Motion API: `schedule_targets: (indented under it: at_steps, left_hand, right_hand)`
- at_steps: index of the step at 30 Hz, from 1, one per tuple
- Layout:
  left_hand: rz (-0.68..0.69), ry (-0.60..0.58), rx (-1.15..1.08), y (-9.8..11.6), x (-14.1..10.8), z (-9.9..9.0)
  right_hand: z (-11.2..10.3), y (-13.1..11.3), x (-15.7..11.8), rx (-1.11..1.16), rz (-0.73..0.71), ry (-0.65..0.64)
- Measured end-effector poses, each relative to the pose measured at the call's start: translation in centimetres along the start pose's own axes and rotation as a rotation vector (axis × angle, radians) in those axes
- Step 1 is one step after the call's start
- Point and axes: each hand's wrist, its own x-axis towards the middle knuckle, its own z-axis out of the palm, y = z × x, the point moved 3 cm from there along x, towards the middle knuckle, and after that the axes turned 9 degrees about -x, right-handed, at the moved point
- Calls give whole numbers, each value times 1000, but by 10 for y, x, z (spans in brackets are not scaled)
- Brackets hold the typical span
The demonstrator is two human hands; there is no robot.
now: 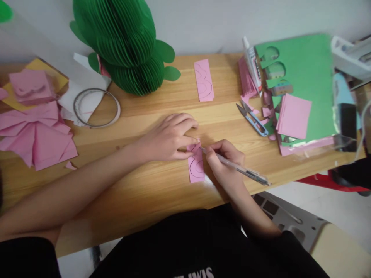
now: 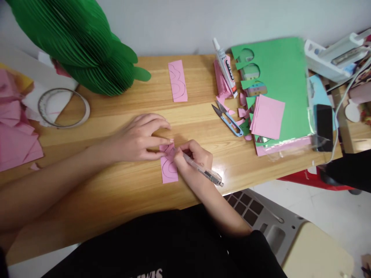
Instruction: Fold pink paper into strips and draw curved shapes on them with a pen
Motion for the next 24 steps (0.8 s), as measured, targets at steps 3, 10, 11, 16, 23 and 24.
schedule_targets:
  at_steps: [3, 10, 11, 16, 23, 24]
  left_hand:
    - [-12, -6, -2, -1, -1, 1]
    - [-11, -6, -5, -1, -1, 1]
    - [-11, -7, 0, -1, -1, 1]
    - [-11, -18, 10, -1, -1, 1]
    - [-7, -21, 11, -1, -1, 1]
    - [-7, -17, 8, -1, -1, 1]
  right_hand:
    - [-1, 1, 0, -3, 10, 24]
    - [-2, 0, 0, -25, 24, 35]
    - [-2, -1, 0, -27, 25, 35]
    - [-2, -1, 0, -39, 33, 42]
    - [-1, -1, 0, -37, 24, 39]
    - [-1, -1, 0, -33, 19, 32]
